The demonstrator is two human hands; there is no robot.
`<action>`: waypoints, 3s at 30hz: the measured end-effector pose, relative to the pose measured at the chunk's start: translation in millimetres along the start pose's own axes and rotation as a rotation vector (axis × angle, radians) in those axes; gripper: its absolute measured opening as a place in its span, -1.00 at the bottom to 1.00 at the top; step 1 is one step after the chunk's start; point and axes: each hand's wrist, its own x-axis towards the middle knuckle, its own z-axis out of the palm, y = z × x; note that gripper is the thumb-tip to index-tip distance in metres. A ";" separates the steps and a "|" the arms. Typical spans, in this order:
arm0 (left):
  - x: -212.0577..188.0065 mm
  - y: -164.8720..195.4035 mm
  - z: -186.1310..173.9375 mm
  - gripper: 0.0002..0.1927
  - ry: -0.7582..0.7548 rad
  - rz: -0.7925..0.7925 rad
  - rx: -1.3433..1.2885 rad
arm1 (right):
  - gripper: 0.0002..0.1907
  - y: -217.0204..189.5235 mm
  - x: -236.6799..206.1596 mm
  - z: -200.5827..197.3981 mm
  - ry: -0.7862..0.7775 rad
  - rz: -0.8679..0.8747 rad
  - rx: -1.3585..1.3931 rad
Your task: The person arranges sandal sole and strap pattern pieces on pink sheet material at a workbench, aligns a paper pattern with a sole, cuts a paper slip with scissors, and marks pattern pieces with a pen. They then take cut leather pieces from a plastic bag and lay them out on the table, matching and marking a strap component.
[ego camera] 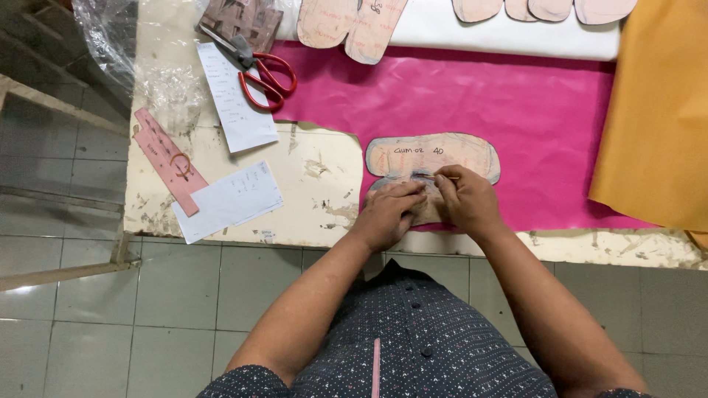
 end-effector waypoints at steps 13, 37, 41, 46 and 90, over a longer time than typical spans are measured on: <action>0.7 6.3 -8.8 -0.65 0.000 -0.010 -0.014 | -0.81 -11.0 3.8 -11.3 0.030 -0.020 0.091; 0.0 -1.2 -8.9 -0.61 -0.022 -0.021 -0.024 | -0.83 12.0 -20.0 -15.7 0.144 -0.022 -0.150; -2.0 -1.6 -9.2 -0.55 -0.024 -0.014 -0.051 | -0.79 42.1 -28.9 -30.5 0.231 0.047 0.092; -3.7 -0.4 -13.0 -0.52 -0.013 0.027 -0.108 | -0.76 70.5 -41.5 -36.0 0.133 0.487 0.061; -66.9 -26.3 -23.2 -0.71 0.231 -0.657 -1.098 | -0.86 67.9 -38.7 -60.7 0.313 0.350 1.031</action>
